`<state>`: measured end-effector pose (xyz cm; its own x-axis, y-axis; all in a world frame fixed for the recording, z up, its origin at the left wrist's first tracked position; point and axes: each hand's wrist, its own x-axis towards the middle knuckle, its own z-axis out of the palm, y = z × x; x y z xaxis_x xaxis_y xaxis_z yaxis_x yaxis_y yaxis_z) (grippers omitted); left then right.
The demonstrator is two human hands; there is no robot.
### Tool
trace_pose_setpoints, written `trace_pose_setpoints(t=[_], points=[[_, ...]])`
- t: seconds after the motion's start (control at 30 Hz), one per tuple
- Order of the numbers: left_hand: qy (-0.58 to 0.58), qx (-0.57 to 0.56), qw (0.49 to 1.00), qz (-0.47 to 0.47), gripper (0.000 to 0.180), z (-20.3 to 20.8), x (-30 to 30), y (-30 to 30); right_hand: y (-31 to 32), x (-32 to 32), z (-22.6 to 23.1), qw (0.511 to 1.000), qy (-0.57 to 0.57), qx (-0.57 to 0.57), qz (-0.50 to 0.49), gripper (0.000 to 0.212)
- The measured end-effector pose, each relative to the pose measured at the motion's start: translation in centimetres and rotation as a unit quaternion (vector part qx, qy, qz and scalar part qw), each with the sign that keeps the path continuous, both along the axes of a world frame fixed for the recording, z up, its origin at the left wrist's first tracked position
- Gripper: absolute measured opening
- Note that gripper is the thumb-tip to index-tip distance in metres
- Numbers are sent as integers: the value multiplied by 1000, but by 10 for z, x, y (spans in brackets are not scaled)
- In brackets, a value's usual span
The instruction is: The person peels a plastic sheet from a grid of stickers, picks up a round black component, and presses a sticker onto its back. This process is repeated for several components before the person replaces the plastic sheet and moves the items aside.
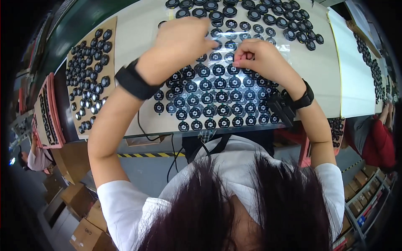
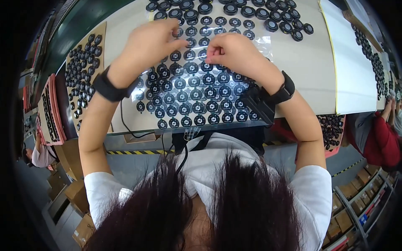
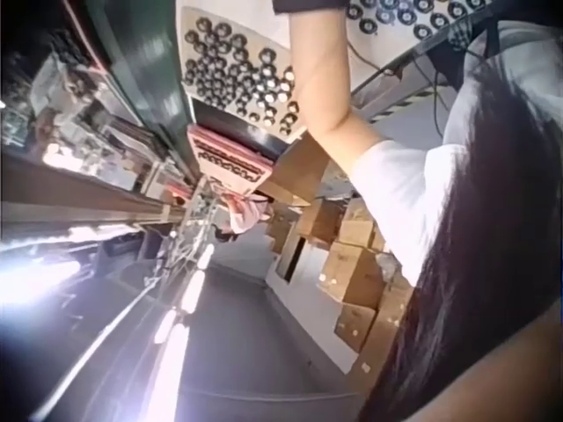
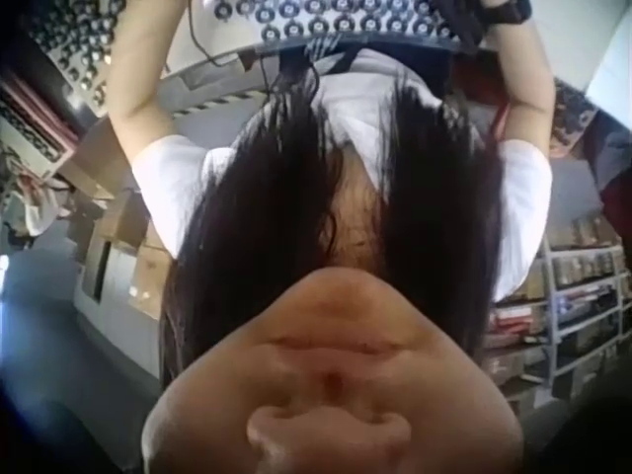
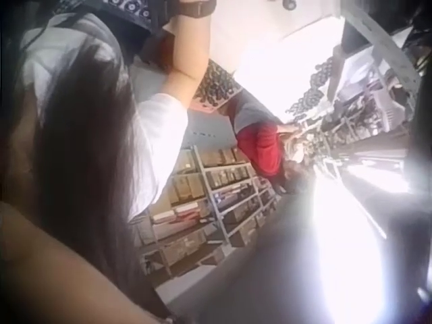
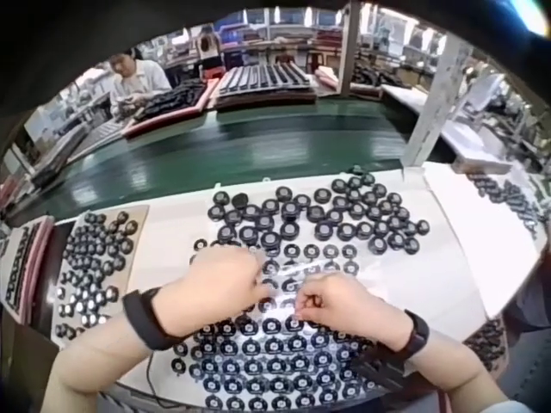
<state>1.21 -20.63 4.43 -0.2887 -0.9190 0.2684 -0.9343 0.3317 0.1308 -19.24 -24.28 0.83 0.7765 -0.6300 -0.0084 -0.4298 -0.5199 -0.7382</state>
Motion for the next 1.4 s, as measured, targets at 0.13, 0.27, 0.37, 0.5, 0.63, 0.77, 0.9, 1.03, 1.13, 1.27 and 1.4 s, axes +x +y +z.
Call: trace_pose_setpoints(t=[0.13,0.27,0.37,0.5,0.63,0.77,0.9,1.03,1.13,1.27,1.4], points=[[-42,133,989,-55,35,-21,-9,-22,3,9,-1,998,49,-37,-5,10],[-33,133,988,-68,36,-28,-9,-31,-8,6,4,995,26,83,50,8],[-34,162,985,-45,37,-22,-10,-29,-12,-5,5,974,-51,209,67,11],[-16,210,977,-20,32,-10,-12,-27,-18,-22,4,949,-158,269,34,25],[32,155,987,-7,31,-6,-13,-28,-10,-24,5,978,-116,171,-13,44],[24,39,999,12,30,-13,-12,-49,-4,-15,5,988,-76,129,-24,57],[19,72,995,-62,28,-31,-7,-55,-3,-13,1,990,-78,112,-32,63],[63,22,994,-90,23,-30,0,-50,-1,-10,-1,993,-74,87,-32,66],[412,373,830,53,21,-6,5,-42,-2,-12,-1,994,-69,81,-35,68],[611,494,611,96,23,-8,13,-35,-2,-10,1,989,-44,132,-44,68],[588,448,655,155,23,-12,10,-24,-2,-11,3,985,-80,144,-59,51]])
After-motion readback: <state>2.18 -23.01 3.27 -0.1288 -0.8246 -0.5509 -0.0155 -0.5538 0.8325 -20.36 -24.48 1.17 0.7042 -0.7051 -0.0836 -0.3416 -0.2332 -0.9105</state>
